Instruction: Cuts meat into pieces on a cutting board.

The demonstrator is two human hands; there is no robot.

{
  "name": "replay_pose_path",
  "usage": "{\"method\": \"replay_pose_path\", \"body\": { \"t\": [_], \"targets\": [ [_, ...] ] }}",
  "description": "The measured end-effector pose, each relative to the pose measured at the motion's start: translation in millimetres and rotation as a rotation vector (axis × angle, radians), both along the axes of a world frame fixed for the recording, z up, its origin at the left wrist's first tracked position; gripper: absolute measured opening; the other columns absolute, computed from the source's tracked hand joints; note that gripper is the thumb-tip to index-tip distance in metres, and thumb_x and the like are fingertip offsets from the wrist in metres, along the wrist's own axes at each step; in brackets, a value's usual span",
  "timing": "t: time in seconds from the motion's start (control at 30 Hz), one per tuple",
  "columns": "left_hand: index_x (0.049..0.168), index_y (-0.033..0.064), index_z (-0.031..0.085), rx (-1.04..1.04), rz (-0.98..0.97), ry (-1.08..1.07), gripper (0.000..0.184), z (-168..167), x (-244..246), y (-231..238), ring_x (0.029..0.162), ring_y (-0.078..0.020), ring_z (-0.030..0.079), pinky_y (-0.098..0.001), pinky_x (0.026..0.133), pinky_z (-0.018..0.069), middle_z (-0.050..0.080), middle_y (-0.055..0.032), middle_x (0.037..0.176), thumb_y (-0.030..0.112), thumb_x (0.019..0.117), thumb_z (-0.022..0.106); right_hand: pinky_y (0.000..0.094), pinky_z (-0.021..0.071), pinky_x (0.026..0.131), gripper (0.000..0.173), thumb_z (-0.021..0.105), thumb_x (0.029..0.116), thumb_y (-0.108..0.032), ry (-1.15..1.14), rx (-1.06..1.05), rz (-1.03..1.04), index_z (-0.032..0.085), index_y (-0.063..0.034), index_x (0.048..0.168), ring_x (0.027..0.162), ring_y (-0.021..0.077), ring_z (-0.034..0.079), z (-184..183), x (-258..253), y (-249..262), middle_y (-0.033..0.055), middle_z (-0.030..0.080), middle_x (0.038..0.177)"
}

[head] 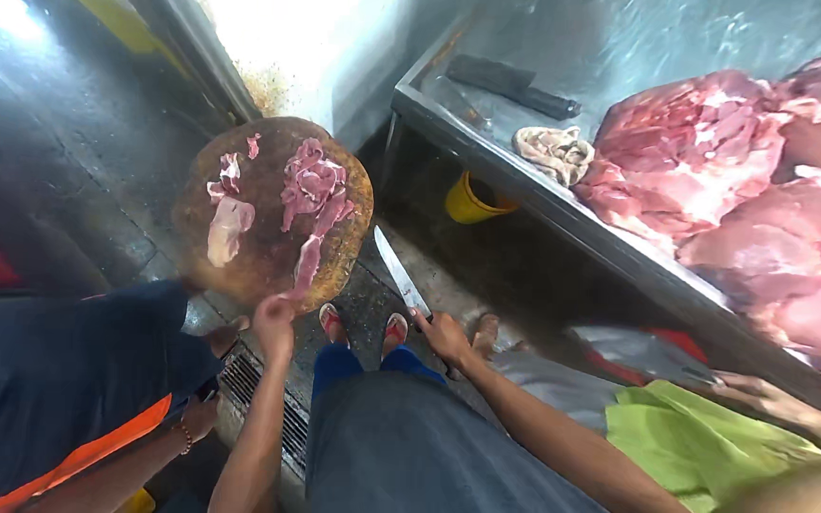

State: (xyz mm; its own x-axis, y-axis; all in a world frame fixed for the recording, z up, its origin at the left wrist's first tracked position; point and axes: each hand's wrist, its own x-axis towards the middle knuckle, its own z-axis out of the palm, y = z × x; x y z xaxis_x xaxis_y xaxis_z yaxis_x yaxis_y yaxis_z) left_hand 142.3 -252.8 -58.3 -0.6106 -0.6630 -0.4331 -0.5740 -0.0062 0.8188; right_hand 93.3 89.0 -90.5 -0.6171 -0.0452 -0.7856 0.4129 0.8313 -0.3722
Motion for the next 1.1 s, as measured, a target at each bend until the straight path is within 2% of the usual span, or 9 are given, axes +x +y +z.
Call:
{"method": "replay_pose_path", "body": {
  "t": [0.07, 0.13, 0.33, 0.43, 0.5, 0.57, 0.7, 0.93, 1.1],
  "targets": [
    [0.134, -0.0026, 0.058, -0.236, -0.027, -0.144, 0.038, -11, 20, -18, 0.083, -0.0220, 0.072, -0.0413, 0.077, 0.0632, 0.068, -0.0189, 0.115, 0.011, 0.0981, 0.062, 0.0578, 0.0544, 0.080, 0.071, 0.041, 0.1014, -0.069, -0.002, 0.001, 0.032, 0.069, -0.0038, 0.099, 0.088, 0.0351, 0.069, 2, 1, -10, 0.0182, 0.068, 0.090],
    [0.134, -0.0011, 0.059, -0.371, -0.081, -0.187, 0.037, 11, 16, -23, 0.096, -0.0232, 0.070, -0.0431, 0.087, 0.0596, 0.067, -0.0185, 0.120, 0.015, 0.1002, 0.059, 0.0584, 0.0545, 0.081, 0.072, 0.042, 0.1002, -0.071, -0.028, -0.015, 0.108, 0.068, -0.0040, 0.101, 0.090, 0.0351, 0.069, 10, -5, -27, 0.0181, 0.069, 0.091],
    [0.140, 0.0009, 0.054, -0.675, -0.221, -0.039, 0.041, -5, -84, -29, 0.127, -0.0313, 0.058, -0.0470, 0.108, 0.0492, 0.056, -0.0224, 0.141, 0.024, 0.1060, 0.050, 0.0624, 0.0542, 0.088, 0.078, 0.037, 0.1003, -0.073, -0.030, -0.025, 0.288, 0.070, -0.0031, 0.106, 0.104, 0.0397, 0.069, 20, -87, -124, 0.0225, 0.071, 0.106],
    [0.153, 0.0065, 0.045, -0.803, -0.311, -0.059, 0.056, -27, -139, -14, 0.151, -0.0377, 0.032, -0.0561, 0.123, 0.0276, 0.033, -0.0211, 0.163, 0.034, 0.1043, 0.049, 0.0629, 0.0572, 0.076, 0.082, 0.034, 0.0966, -0.079, 0.073, 0.048, 0.313, 0.070, -0.0050, 0.095, 0.095, 0.0392, 0.072, -1, -101, -139, 0.0205, 0.072, 0.096],
    [0.165, 0.0210, 0.023, -0.853, -0.396, -0.230, 0.071, -45, -161, 2, 0.158, -0.0399, 0.005, -0.0713, 0.120, 0.0108, 0.005, -0.0131, 0.173, 0.056, 0.1043, 0.036, 0.0630, 0.0569, 0.077, 0.083, 0.034, 0.0964, -0.080, 0.063, 0.083, 0.332, 0.069, -0.0047, 0.096, 0.097, 0.0396, 0.072, 1, -101, -137, 0.0210, 0.071, 0.098],
    [0.167, 0.0284, 0.011, -0.909, -0.456, -0.346, 0.082, -63, -171, 15, 0.159, -0.0410, -0.004, -0.0798, 0.116, 0.0050, -0.006, -0.0081, 0.174, 0.073, 0.0996, 0.025, 0.0634, 0.0562, 0.081, 0.083, 0.033, 0.0965, -0.080, 0.010, 0.105, 0.356, 0.069, -0.0047, 0.101, 0.101, 0.0405, 0.071, 6, -98, -127, 0.0218, 0.071, 0.103],
    [0.167, 0.0271, 0.008, -0.945, -0.477, -0.419, 0.092, -67, -174, 20, 0.159, -0.0396, -0.005, -0.0801, 0.115, 0.0030, -0.006, -0.0072, 0.174, 0.081, 0.0942, 0.023, 0.0628, 0.0555, 0.085, 0.083, 0.032, 0.0972, -0.079, -0.068, 0.124, 0.385, 0.070, -0.0048, 0.103, 0.104, 0.0400, 0.070, 3, -84, -105, 0.0218, 0.071, 0.104],
    [0.167, 0.0278, 0.003, -0.959, -0.456, -0.419, 0.088, -71, -175, 17, 0.160, -0.0359, -0.004, -0.0771, 0.117, 0.0022, -0.007, -0.0056, 0.174, 0.077, 0.0969, 0.024, 0.0635, 0.0561, 0.085, 0.084, 0.031, 0.0989, -0.077, -0.108, 0.050, 0.399, 0.068, -0.0017, 0.106, 0.106, 0.0407, 0.070, 11, -106, -149, 0.0239, 0.071, 0.107],
    [0.167, 0.0293, 0.002, -0.976, -0.480, -0.423, 0.088, -69, -175, 16, 0.159, -0.0354, -0.008, -0.0773, 0.117, 0.0009, -0.011, -0.0059, 0.174, 0.077, 0.0963, 0.023, 0.0631, 0.0566, 0.079, 0.083, 0.034, 0.0969, -0.079, -0.112, 0.049, 0.385, 0.069, -0.0030, 0.099, 0.096, 0.0405, 0.071, -1, -77, -116, 0.0228, 0.070, 0.098]
  ]
}}
